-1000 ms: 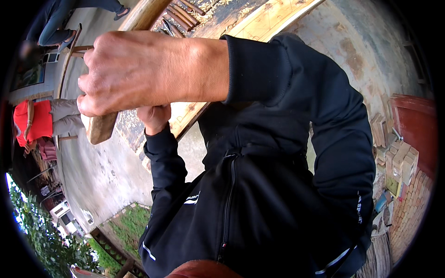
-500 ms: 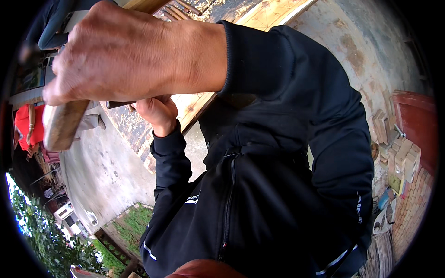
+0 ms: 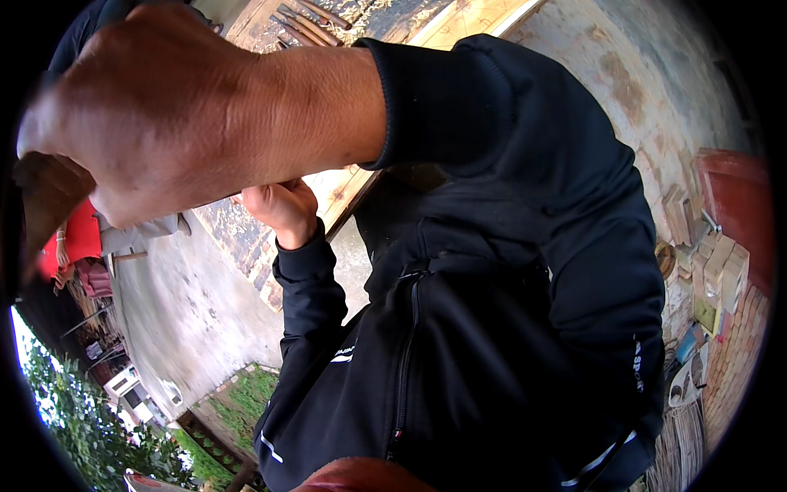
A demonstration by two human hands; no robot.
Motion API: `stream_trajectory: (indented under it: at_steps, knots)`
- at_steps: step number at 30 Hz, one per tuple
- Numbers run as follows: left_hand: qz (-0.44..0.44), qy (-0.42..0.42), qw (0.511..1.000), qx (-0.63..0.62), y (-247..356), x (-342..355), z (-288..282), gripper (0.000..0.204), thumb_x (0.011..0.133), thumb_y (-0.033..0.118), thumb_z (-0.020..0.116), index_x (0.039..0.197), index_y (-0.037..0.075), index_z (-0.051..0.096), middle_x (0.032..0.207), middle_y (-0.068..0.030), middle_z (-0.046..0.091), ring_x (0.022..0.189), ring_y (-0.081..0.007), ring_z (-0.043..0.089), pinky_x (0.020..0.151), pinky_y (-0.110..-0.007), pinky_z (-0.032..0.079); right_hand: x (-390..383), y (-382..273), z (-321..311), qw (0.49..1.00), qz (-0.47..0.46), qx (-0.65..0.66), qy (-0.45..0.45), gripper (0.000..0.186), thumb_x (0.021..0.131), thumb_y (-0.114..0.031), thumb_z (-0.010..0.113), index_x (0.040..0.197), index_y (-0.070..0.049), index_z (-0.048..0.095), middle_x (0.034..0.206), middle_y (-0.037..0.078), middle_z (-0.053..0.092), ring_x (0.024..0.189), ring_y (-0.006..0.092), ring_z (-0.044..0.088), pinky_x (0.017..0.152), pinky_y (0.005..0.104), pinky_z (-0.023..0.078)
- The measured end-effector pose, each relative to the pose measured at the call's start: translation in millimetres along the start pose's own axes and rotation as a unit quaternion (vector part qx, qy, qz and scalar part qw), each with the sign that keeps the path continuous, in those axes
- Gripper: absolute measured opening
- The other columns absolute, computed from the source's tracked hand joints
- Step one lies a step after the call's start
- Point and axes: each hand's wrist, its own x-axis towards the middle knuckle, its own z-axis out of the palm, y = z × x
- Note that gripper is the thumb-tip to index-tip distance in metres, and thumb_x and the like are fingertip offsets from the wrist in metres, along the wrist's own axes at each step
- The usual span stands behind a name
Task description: The person chisels a piece of wood by striking a chisel with a mallet to carve shapes into the wood.
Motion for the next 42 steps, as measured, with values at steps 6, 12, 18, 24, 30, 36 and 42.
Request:
stream_trajectory:
  at_steps: [6, 12, 18, 24, 30, 36, 42]
  knots:
    - [0.048, -0.050, 0.997, 0.023, 4, -8, 13, 0.018, 0.103, 0.016, 0.059, 0.117, 0.005, 0.054, 0.115, -0.0076, 0.063, 0.095, -0.0162, 0.067, 0.070, -0.026, 0.057, 2, 2, 7, 0.999, -0.019, -0.020, -0.016, 0.011, 0.082, -0.013, 0.073, 0.087, -0.004, 0.068, 0.074, 0.013, 0.071, 0.072, 0.0266, 0.075, 0.062, 0.0403, 0.060]
    - [0.022, -0.038, 0.999, 0.006, 6, -8, 11, 0.008, 0.101, 0.012, 0.059, 0.104, 0.005, 0.055, 0.103, -0.0061, 0.063, 0.087, -0.0141, 0.065, 0.063, -0.023, 0.051, -10, -1, -6, 0.995, -0.040, -0.057, -0.073, 0.009, 0.082, -0.016, 0.074, 0.083, -0.008, 0.069, 0.073, 0.009, 0.072, 0.072, 0.0237, 0.075, 0.063, 0.0391, 0.060]
    - [0.076, 0.008, 0.996, 0.047, 13, -18, 22, 0.011, 0.100, 0.014, 0.058, 0.107, 0.006, 0.058, 0.100, -0.0047, 0.065, 0.077, -0.0112, 0.064, 0.054, -0.021, 0.046, -10, -3, -6, 0.995, -0.046, -0.046, -0.070, 0.009, 0.082, -0.019, 0.074, 0.079, -0.012, 0.070, 0.072, 0.004, 0.072, 0.072, 0.0208, 0.075, 0.063, 0.0378, 0.060]
    - [0.035, -0.020, 0.998, 0.038, 0, -1, 5, 0.016, 0.102, 0.019, 0.056, 0.100, 0.005, 0.064, 0.076, 0.0008, 0.063, 0.053, -0.0054, 0.050, 0.047, -0.020, 0.036, -10, -1, 6, 0.984, -0.089, -0.074, -0.138, 0.010, 0.080, -0.022, 0.075, 0.075, -0.015, 0.071, 0.072, -0.002, 0.073, 0.073, 0.0176, 0.074, 0.063, 0.0359, 0.060]
    - [0.025, -0.030, 0.998, 0.048, -3, 3, -4, 0.019, 0.102, 0.021, 0.057, 0.091, 0.007, 0.063, 0.069, 0.0026, 0.057, 0.048, -0.0025, 0.037, 0.044, -0.022, 0.025, 2, 3, -8, 0.998, 0.023, 0.064, 0.004, 0.031, 0.078, -0.011, 0.073, 0.106, 0.000, 0.065, 0.078, 0.017, 0.069, 0.074, 0.0298, 0.074, 0.064, 0.0381, 0.060]
    - [0.023, -0.102, 0.994, 0.021, -7, 4, -20, 0.021, 0.103, 0.024, 0.059, 0.108, 0.004, 0.062, 0.095, -0.0031, 0.066, 0.066, -0.0104, 0.056, 0.055, -0.022, 0.042, -3, -7, 3, 0.991, 0.013, 0.006, -0.133, 0.002, 0.085, -0.022, 0.073, 0.085, -0.020, 0.073, 0.073, -0.006, 0.072, 0.069, 0.0163, 0.072, 0.064, 0.0370, 0.059]
    - [0.102, -0.038, 0.983, 0.146, -8, -13, -14, 0.026, 0.105, 0.024, 0.057, 0.120, 0.003, 0.059, 0.113, -0.0070, 0.064, 0.093, -0.0190, 0.065, 0.074, -0.027, 0.055, -2, -19, -8, 0.967, -0.018, -0.076, -0.242, 0.028, 0.084, -0.019, 0.074, 0.111, -0.020, 0.068, 0.090, -0.002, 0.068, 0.084, 0.0149, 0.064, 0.081, 0.0358, 0.055]
